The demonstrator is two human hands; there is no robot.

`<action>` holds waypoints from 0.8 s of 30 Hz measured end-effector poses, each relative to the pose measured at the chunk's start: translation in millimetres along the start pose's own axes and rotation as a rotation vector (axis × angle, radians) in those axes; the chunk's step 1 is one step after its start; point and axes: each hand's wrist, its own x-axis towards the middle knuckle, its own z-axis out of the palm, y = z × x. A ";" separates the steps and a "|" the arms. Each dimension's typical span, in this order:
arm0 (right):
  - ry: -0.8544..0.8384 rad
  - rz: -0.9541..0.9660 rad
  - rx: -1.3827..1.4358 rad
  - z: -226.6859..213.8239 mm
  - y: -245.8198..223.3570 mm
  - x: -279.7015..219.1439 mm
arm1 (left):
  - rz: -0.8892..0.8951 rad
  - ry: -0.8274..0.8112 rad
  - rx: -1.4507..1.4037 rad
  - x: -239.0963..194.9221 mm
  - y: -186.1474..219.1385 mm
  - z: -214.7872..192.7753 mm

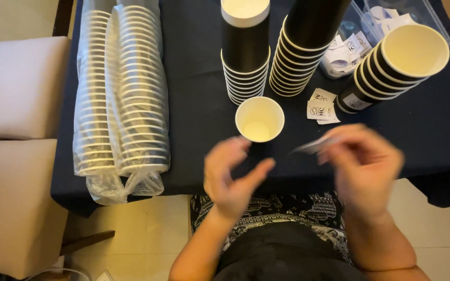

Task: Peeling small logo stickers from a sheet and applying them to the sides of paper coffee cups.

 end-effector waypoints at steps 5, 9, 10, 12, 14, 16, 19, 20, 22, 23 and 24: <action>0.195 0.112 0.142 -5.2 20.0 14.4 | -0.597 -0.308 -0.101 -1.9 -32.6 9.9; 0.189 0.238 0.149 12.8 22.5 9.3 | -0.818 -0.494 -0.182 9.4 -42.3 24.2; 0.188 0.239 0.147 9.8 25.7 7.7 | -0.820 -0.493 -0.183 8.1 -43.4 23.0; 0.118 0.164 0.125 3.9 32.0 2.5 | -1.029 -0.533 -0.339 4.4 -44.8 19.2; 0.066 0.148 0.117 11.2 29.8 -3.4 | -1.058 -0.507 -0.539 -11.0 -47.2 21.8; 0.009 0.124 0.113 19.9 28.8 -11.0 | -1.072 -0.472 -0.739 -21.4 -49.2 22.1; -0.077 0.081 0.119 34.3 25.7 -23.0 | -1.053 -0.494 -0.793 -23.4 -46.9 19.0; -0.090 0.045 0.066 39.0 22.1 -25.5 | -1.014 -0.497 -0.780 -19.5 -42.8 17.5; -0.100 0.007 0.013 46.7 13.6 -29.6 | -0.974 -0.502 -0.766 -9.9 -35.0 13.9; -0.110 0.003 -0.004 49.4 8.5 -31.1 | -1.007 -0.498 -0.783 -4.6 -31.2 11.7; -0.120 -0.002 -0.022 52.2 3.7 -32.6 | -1.040 -0.494 -0.800 0.7 -27.5 9.5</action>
